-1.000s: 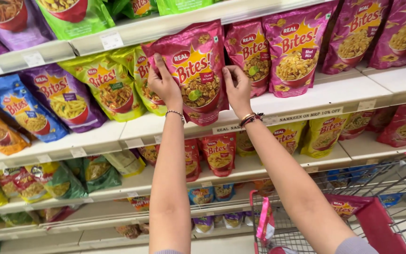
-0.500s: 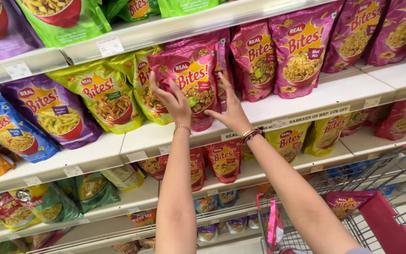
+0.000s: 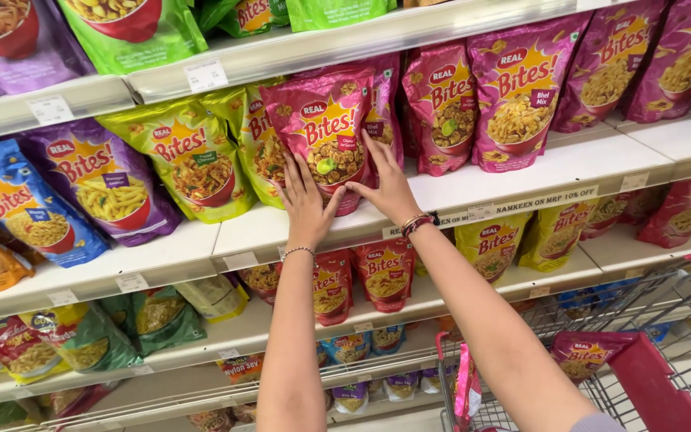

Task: Picking up various snack packages from shelves and placing them into a shopping cart.

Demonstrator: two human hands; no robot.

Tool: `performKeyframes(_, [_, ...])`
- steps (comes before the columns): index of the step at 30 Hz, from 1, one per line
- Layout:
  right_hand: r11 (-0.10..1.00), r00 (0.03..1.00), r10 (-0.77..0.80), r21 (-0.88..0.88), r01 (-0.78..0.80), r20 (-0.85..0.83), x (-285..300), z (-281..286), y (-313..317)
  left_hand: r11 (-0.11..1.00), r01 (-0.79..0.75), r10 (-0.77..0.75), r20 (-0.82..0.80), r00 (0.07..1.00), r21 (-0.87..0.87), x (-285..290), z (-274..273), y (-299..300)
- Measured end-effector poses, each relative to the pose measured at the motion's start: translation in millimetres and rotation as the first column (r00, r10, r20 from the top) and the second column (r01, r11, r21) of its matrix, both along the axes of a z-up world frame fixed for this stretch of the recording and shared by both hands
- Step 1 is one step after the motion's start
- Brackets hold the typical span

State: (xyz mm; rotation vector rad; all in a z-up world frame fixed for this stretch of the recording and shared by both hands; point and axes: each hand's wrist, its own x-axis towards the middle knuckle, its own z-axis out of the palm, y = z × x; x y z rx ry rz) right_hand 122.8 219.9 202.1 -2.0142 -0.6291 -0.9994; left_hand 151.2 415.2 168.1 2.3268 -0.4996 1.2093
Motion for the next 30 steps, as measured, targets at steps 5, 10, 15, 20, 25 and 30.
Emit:
performKeyframes(5, [1.0, 1.0, 0.0, -0.027, 0.001, 0.029, -3.0, 3.1, 0.5, 0.997, -0.075, 0.073, -0.062, 0.995, -0.032, -12.9, 1.0, -10.7])
performKeyframes(10, [0.991, 0.986, -0.119, -0.075, 0.11, -0.118, -19.8, 4.0, -0.8, 0.991, -0.107, 0.097, -0.12, 0.988, -0.075, -32.1, -7.2, -16.8])
performKeyframes(15, [0.935, 0.952, -0.303, -0.209, 0.287, -0.046, -41.4, -10.6, -20.4, 0.973, -0.226, 0.22, -0.128, 0.967, -0.036, -45.6, -19.1, -21.7])
performKeyframes(20, [0.921, 0.941, -0.337, -0.191, 0.338, 0.038, -48.8, -45.2, -38.6, 0.982, -0.172, 0.172, 0.001, 0.985, -0.08, -69.0, -24.0, -46.1])
performKeyframes(25, [0.888, 0.91, -0.401, -0.198, 0.415, 0.104, -75.1, -77.9, -63.9, 0.999, -0.021, 0.025, 0.08, 0.996, -0.046, -93.6, -48.7, -88.1])
performKeyframes(30, [0.858, 0.88, -0.461, -0.195, 0.476, 0.118, -98.8, -122.6, -111.5, 0.99, 0.137, -0.138, 0.044, 0.989, 0.026, -118.7, -94.7, -148.6])
